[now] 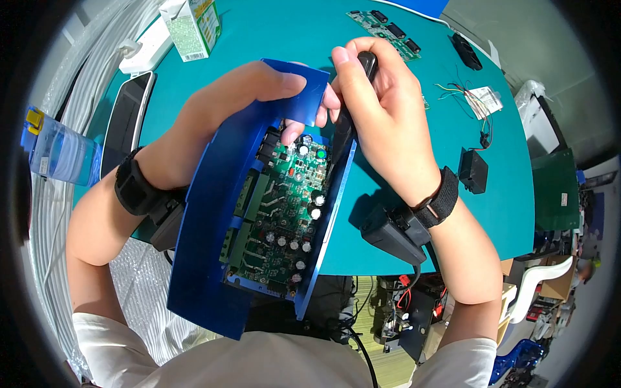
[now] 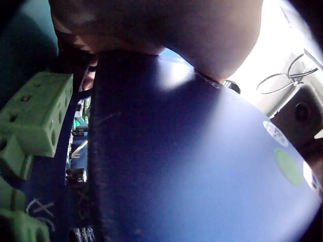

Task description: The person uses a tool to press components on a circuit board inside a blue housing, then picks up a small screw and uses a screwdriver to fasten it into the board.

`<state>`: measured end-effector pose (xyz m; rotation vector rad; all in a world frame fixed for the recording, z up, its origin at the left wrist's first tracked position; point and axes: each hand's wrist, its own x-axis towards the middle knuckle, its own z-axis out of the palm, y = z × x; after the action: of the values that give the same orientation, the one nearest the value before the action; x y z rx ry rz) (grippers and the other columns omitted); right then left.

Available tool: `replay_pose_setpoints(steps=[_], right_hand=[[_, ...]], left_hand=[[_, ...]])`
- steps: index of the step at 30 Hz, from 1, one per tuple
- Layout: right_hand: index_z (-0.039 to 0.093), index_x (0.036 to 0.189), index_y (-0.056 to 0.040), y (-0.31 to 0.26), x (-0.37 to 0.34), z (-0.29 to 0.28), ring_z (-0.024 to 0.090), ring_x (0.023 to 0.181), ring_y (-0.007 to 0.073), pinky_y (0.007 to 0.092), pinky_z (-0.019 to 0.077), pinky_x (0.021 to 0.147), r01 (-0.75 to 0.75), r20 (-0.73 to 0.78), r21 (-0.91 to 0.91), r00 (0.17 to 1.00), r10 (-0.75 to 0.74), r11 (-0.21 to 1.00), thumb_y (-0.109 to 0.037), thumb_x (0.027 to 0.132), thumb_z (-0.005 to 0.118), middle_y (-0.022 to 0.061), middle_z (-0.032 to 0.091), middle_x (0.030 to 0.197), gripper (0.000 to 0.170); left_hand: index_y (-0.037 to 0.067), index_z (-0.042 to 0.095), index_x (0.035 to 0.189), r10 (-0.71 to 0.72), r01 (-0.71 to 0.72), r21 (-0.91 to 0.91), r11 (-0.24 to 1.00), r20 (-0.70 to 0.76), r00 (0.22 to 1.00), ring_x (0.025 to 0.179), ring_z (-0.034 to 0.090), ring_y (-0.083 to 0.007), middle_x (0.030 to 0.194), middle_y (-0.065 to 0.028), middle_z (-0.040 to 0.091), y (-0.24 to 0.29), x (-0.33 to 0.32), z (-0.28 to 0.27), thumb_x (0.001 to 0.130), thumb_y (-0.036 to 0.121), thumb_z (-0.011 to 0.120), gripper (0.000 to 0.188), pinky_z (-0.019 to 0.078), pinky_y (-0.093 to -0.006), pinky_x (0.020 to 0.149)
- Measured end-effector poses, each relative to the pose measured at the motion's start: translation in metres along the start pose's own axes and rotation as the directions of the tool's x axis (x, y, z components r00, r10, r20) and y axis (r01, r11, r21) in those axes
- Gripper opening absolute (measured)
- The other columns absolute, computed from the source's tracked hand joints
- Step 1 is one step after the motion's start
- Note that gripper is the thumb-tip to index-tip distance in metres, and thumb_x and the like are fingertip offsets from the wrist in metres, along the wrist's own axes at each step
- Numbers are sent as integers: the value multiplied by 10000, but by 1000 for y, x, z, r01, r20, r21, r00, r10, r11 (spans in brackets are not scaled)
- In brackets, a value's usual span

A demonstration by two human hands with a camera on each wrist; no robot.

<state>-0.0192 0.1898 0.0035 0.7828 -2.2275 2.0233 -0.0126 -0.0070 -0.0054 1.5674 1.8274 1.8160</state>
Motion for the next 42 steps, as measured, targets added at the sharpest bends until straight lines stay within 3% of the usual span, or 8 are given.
replay_pose_setpoints(steps=[19, 25, 27, 31, 33, 37, 39, 42], right_hand=[[498, 897, -34, 2, -1, 9, 513, 541, 47, 187, 375, 470, 55, -123, 20, 991, -52, 998, -157, 931, 529, 0, 546, 640, 131], [491, 876, -44, 3, 0, 9, 484, 529, 36, 183, 374, 469, 65, -195, -36, 978, -71, 997, -180, 931, 534, -23, 505, 620, 153], [487, 870, -43, 4, 1, 10, 464, 517, 34, 187, 371, 465, 80, -218, -39, 972, -87, 996, -189, 937, 524, -29, 484, 612, 165], [484, 871, -38, 6, 1, 10, 452, 505, 34, 192, 363, 458, 62, -205, -19, 977, -64, 998, -194, 943, 513, -28, 480, 602, 174], [482, 876, -33, 7, 1, 10, 443, 495, 36, 197, 352, 452, 62, -199, -5, 978, -62, 998, -196, 947, 505, -25, 477, 593, 179], [481, 876, -32, 6, 0, 9, 442, 492, 38, 197, 347, 451, 60, -210, 0, 976, -59, 998, -194, 948, 504, -23, 477, 587, 178], [480, 875, -31, 6, 0, 9, 442, 492, 39, 196, 348, 453, 40, -206, 16, 978, -36, 999, -194, 949, 500, -22, 479, 588, 180], [477, 879, -30, 5, 0, 8, 449, 486, 44, 193, 354, 458, 26, -198, 43, 980, -17, 999, -191, 949, 499, -12, 497, 594, 177]], left_hand=[[160, 452, 1265, -98, 85, -221, 972, -49, 994, 863, 551, -176, 1189, -190, 515, -2, -3, 4, 968, 165, 420, 298, 464, -305, 795], [163, 446, 1268, -89, 78, -214, 974, -41, 995, 861, 564, -188, 1191, -194, 515, -3, -3, 3, 971, 166, 413, 299, 472, -309, 784], [155, 452, 1260, 12, -15, -57, 998, -66, 998, 857, 569, -194, 1182, -194, 521, -4, -4, 5, 972, 162, 408, 291, 474, -308, 775], [145, 466, 1238, 42, -42, -3, 999, -90, 995, 819, 560, -169, 1172, -181, 533, -6, -3, 7, 980, 165, 381, 272, 462, -279, 743], [110, 509, 1180, -133, 120, -88, 989, -149, 980, 762, 540, -137, 1140, -163, 558, -4, -1, 8, 978, 205, 381, 257, 439, -245, 697], [73, 544, 1115, -242, 206, -171, 963, -225, 944, 720, 520, -117, 1107, -148, 578, 7, 4, 16, 967, 245, 395, 272, 417, -227, 670], [19, 486, 1029, -175, 151, -123, 981, -225, 959, 838, 570, -232, 918, -96, 566, 9, 3, 17, 881, 85, 445, 168, 446, -298, 740], [45, 546, 1092, -309, 277, -183, 943, -179, 934, 788, 536, -122, 1103, -134, 574, 9, 5, 12, 950, 243, 419, 275, 415, -212, 694]])
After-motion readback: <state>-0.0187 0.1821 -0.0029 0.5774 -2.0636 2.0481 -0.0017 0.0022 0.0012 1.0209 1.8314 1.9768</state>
